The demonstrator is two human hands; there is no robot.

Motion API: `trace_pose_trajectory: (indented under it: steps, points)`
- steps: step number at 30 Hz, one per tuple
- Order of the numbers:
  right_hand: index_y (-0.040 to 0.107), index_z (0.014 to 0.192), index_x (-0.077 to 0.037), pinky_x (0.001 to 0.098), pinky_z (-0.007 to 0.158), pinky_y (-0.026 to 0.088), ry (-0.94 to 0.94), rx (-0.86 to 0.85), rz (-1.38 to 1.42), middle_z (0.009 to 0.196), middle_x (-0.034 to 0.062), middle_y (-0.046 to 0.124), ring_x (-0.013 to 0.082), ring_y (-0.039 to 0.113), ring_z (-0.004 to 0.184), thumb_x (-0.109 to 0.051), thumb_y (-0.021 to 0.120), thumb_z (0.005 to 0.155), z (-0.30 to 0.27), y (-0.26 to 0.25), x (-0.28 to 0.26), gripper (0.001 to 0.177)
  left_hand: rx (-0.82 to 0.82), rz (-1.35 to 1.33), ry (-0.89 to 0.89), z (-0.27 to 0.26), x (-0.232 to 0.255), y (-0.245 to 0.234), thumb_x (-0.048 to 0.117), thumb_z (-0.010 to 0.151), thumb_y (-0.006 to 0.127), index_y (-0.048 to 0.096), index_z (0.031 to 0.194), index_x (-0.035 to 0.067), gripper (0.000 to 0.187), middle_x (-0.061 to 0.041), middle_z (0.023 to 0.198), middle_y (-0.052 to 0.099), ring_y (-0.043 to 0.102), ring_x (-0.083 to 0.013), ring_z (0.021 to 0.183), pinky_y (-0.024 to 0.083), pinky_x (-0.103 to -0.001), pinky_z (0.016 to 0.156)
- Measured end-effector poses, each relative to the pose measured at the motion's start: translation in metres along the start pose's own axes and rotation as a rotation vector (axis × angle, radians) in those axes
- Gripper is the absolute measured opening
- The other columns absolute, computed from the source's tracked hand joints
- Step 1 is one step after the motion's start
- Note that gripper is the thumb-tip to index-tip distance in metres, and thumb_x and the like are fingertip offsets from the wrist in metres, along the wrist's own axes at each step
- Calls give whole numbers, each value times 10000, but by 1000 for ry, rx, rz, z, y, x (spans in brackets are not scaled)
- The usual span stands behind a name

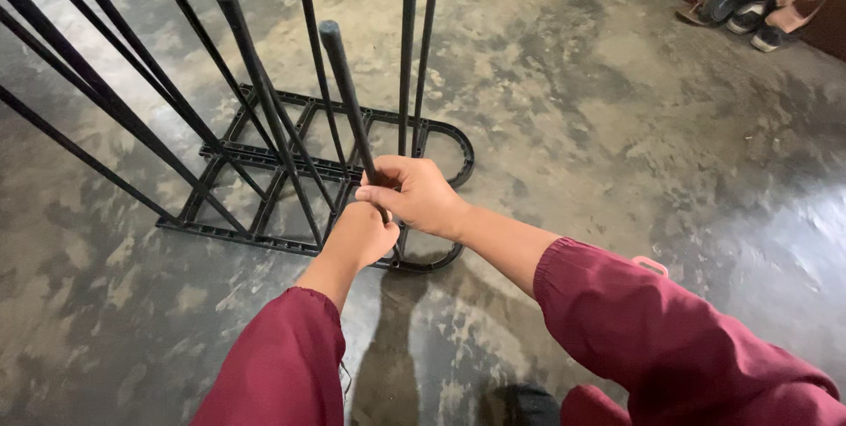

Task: The person inserts multiple black metal rods into a black plastic base frame on the floor. The person picks each rod from a pile and places it into a corresponding hole in the base, repeating this action for several rods.

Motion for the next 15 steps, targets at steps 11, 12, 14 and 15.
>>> trace_pose_trajectory:
  steps: [11, 12, 14, 15]
  points:
    - [670, 962, -11, 267, 721, 548, -72, -44, 104, 847, -6, 672, 63, 629, 804, -94, 752, 949, -16, -1, 12, 118, -18, 84, -36, -4, -9, 20, 242, 852, 620, 744, 855, 44, 234, -194, 852, 735, 715, -391, 846, 569, -486, 780]
    - [669, 959, -12, 269, 714, 550, -60, -51, 117, 839, -6, 673, 65, 635, 795, -96, 751, 947, -16, -1, 14, 117, -26, 86, -53, -4, -11, 21, 245, 845, 624, 746, 863, 48, 232, -194, 859, 736, 713, -394, 850, 566, -488, 785]
    - [671, 970, -11, 267, 741, 552, -79, -55, 144, 858, -10, 674, 63, 638, 823, -94, 752, 945, -17, -2, 12, 119, -38, 108, -64, -4, -10, 24, 258, 846, 627, 746, 875, 53, 239, -194, 866, 738, 714, -394, 856, 566, -488, 793]
    - [671, 975, -11, 266, 754, 553, -88, -58, 158, 868, -12, 675, 61, 639, 838, -93, 753, 944, -17, -2, 11, 120, -42, 128, -58, -3, -8, 26, 269, 853, 626, 744, 880, 53, 248, -193, 867, 740, 716, -391, 859, 568, -486, 797]
Point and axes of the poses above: each hand's wrist, its own z-axis towards the middle knuckle, its own y-axis out of the palm, x = y × z, the point moved 10 cm from there along z, towards the middle knuckle
